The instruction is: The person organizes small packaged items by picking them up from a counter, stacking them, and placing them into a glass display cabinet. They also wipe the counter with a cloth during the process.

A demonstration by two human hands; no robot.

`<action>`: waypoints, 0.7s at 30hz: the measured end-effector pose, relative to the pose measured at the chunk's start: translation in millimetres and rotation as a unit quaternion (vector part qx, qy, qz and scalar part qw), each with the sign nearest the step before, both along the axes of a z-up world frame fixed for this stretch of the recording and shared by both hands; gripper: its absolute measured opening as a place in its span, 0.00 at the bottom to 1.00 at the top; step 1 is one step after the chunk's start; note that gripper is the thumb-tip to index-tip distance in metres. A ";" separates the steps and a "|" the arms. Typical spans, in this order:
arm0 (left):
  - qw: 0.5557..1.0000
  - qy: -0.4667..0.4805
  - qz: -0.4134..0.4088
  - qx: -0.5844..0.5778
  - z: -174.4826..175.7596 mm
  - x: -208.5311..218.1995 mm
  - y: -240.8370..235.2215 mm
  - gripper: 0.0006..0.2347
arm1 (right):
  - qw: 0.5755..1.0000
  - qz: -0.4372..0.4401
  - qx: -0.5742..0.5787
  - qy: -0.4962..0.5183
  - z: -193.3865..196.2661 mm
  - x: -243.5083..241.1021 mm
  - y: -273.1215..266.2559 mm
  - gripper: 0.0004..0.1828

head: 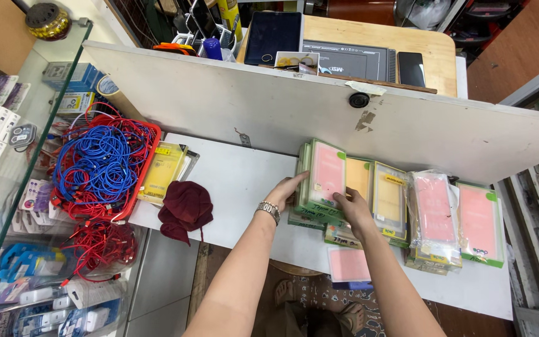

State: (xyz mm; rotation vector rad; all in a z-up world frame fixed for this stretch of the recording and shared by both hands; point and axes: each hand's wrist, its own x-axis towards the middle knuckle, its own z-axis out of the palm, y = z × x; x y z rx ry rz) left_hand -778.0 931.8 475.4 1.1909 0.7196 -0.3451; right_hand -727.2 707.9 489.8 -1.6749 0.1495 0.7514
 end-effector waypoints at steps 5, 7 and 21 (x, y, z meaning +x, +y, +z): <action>0.998 0.004 -0.002 0.059 1.4 10.2 -4.8 0.42 | 0.996 -0.034 0.017 0.086 4.2 13.1 -4.6 0.30; 0.998 0.004 0.004 0.057 3.1 8.4 -5.1 0.42 | 0.995 -0.027 0.016 0.093 10.9 17.2 -6.8 0.27; 0.999 -0.043 0.009 0.028 -12.4 17.7 -2.7 0.46 | 0.997 -0.003 0.018 0.078 48.7 30.2 -2.3 0.22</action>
